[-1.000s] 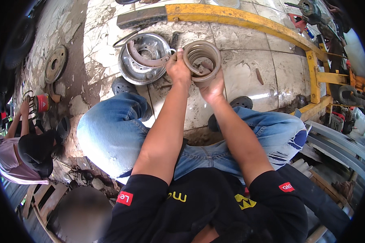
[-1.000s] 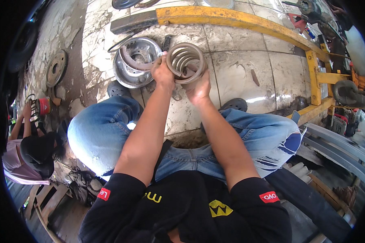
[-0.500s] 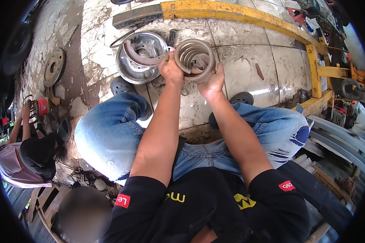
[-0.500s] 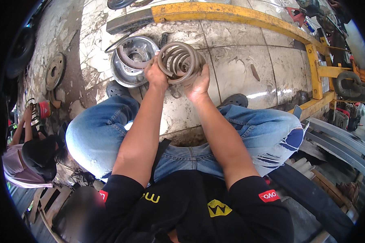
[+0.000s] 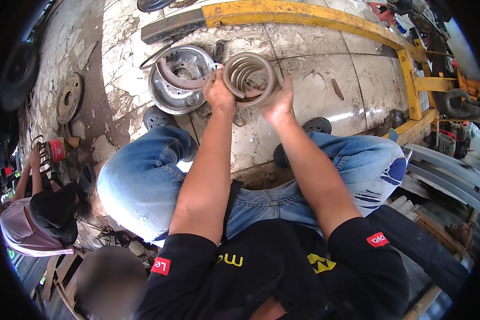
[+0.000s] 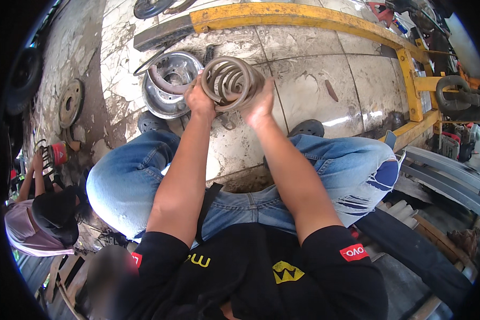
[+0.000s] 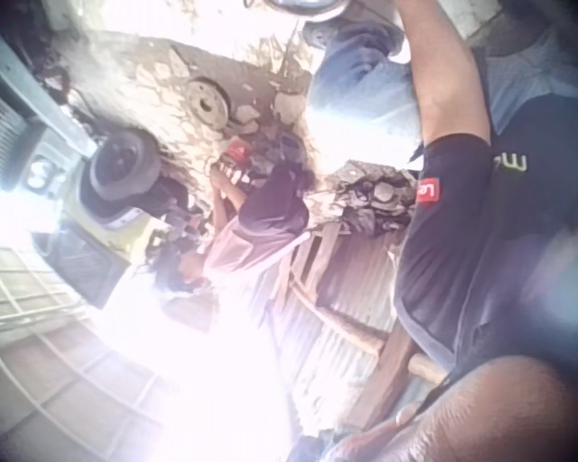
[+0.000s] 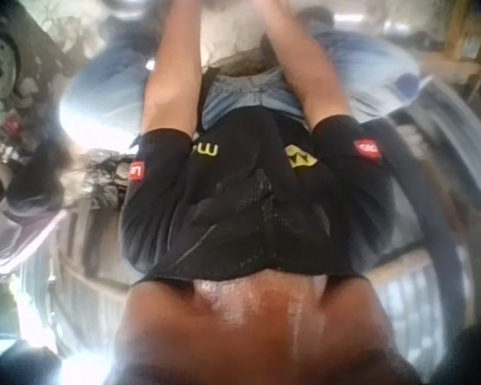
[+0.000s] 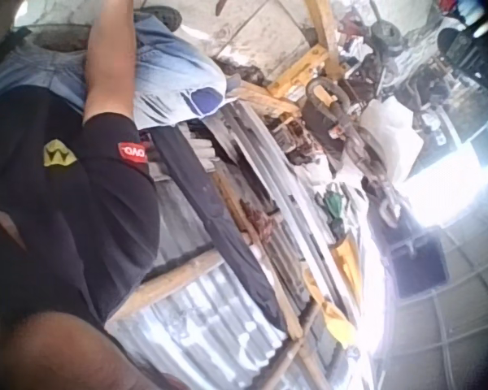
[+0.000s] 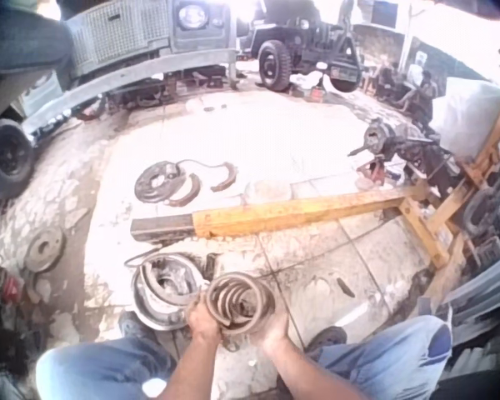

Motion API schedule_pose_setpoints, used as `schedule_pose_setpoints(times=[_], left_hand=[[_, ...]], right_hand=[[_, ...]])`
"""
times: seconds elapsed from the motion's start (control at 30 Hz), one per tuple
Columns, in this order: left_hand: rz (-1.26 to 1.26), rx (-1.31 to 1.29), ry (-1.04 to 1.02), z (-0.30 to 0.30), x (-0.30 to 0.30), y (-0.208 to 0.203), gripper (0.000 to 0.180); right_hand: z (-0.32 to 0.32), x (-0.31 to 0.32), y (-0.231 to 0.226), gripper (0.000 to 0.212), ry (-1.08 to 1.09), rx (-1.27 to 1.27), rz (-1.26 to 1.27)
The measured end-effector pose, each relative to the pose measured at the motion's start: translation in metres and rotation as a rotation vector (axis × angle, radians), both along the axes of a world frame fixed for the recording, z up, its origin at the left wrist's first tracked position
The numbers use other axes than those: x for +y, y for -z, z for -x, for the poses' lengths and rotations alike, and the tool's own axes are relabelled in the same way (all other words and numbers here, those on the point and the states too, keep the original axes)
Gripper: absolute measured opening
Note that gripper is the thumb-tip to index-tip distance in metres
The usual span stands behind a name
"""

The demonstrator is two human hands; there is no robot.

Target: The person sits on the floor and repeatedly rubs a metal coil spring with their hands, rotating it to treat different sections. A metal bowl and other parts are nearby, but the person focuses on the spring.

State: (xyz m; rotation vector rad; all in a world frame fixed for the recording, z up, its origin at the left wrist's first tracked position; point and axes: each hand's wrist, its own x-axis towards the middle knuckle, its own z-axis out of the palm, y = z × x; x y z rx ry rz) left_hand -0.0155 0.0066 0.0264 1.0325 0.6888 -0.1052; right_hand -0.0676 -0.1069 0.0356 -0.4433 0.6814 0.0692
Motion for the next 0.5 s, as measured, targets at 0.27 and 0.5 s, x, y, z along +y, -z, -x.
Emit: schedule_pose_setpoints(times=[0.27, 0.5], left_hand=[[0.009, -0.015, -0.104, 0.000, -0.017, 0.001, 0.030], [-0.005, -0.054, 0.012, -0.005, -0.005, 0.010, 0.027]], right_hand=[[0.006, 0.011, 0.021, 0.075, 0.122, -0.006, 0.006], [0.005, 0.014, 0.007, 0.073, 0.039, -0.105, 0.086]])
